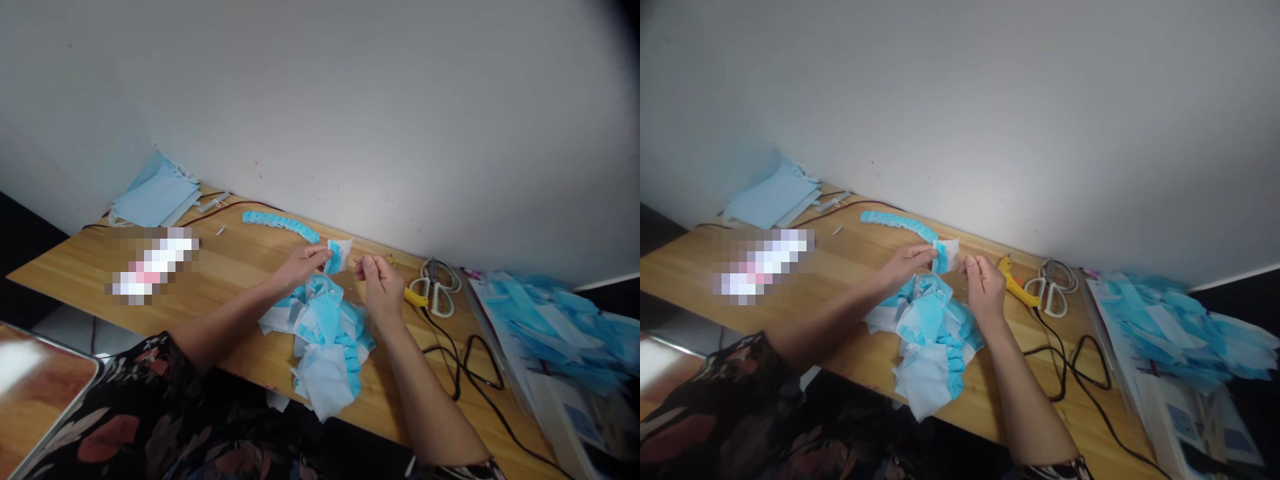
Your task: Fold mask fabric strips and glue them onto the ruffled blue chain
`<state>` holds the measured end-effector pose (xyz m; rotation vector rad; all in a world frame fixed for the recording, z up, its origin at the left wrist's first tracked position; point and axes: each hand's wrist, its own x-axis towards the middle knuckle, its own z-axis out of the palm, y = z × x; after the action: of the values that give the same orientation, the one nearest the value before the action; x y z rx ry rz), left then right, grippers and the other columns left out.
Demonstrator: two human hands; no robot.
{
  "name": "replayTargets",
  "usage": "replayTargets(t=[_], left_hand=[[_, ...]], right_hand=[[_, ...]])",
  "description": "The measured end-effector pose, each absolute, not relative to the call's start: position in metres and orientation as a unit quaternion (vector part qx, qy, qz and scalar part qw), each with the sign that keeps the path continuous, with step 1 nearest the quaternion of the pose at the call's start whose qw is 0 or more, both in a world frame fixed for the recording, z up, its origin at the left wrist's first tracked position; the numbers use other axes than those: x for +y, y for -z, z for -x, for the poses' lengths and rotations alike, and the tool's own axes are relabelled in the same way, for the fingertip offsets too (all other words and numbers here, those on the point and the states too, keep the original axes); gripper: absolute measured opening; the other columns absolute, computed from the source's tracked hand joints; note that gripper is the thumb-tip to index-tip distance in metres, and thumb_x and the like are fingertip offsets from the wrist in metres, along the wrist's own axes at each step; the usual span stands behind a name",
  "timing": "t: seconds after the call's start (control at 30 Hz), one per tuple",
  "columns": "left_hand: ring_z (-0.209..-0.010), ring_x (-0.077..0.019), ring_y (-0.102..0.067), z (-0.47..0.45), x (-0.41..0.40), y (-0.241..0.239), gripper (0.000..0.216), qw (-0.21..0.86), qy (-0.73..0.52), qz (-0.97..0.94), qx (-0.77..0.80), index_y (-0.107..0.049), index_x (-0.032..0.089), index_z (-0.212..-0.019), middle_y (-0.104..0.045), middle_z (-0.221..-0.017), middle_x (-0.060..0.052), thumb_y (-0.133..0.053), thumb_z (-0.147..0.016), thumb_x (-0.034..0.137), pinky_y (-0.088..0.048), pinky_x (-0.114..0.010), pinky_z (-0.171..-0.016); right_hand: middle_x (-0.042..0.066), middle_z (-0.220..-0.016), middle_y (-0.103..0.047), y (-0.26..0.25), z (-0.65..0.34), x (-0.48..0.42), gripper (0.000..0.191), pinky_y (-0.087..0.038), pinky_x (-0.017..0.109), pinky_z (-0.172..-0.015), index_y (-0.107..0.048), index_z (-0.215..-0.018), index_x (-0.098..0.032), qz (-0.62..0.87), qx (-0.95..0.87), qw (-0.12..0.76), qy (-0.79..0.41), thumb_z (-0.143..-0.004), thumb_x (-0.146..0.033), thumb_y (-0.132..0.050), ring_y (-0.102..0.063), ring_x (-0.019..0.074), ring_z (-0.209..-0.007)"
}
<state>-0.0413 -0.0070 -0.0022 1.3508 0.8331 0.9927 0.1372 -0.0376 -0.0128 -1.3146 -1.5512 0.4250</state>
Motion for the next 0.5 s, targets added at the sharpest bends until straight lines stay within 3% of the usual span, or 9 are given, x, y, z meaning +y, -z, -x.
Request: replayTargets(t=[0.3, 0.5], left_hand=[[-0.066, -0.0119, -0.049, 0.0408, -0.0035, 0.0067, 0.032, 0.583, -0.423, -0.594, 0.358, -0.056, 0.015, -0.069, -0.053, -0.066, 0.001, -0.051, -0.081, 0.045, -0.043, -0.025, -0.069], [-0.067, -0.0117, -0.050, 0.0418, -0.0051, 0.0075, 0.034, 0.574, -0.408, -0.619, 0.348, -0.058, 0.015, -0.072, -0.054, -0.068, 0.001, -0.051, -0.083, 0.047, -0.044, -0.024, -0.068]], right_hand=[[0.003, -0.087, -0.072, 0.0156, -0.1369, -0.0353, 0.029, -0.055, 0.034, -0.072, -0.067, -0.110, -0.024, 0.510, -0.666, 0.507, -0.199, -0.096, -0.035, -0.044, -0.066, 0.0161, -0.074], [0.005, -0.099, -0.071, 0.0188, -0.1333, -0.0345, 0.029, -0.054, 0.035, -0.079, -0.063, -0.115, -0.024, 0.511, -0.658, 0.512, -0.209, -0.088, -0.032, -0.060, -0.066, 0.0186, -0.087]])
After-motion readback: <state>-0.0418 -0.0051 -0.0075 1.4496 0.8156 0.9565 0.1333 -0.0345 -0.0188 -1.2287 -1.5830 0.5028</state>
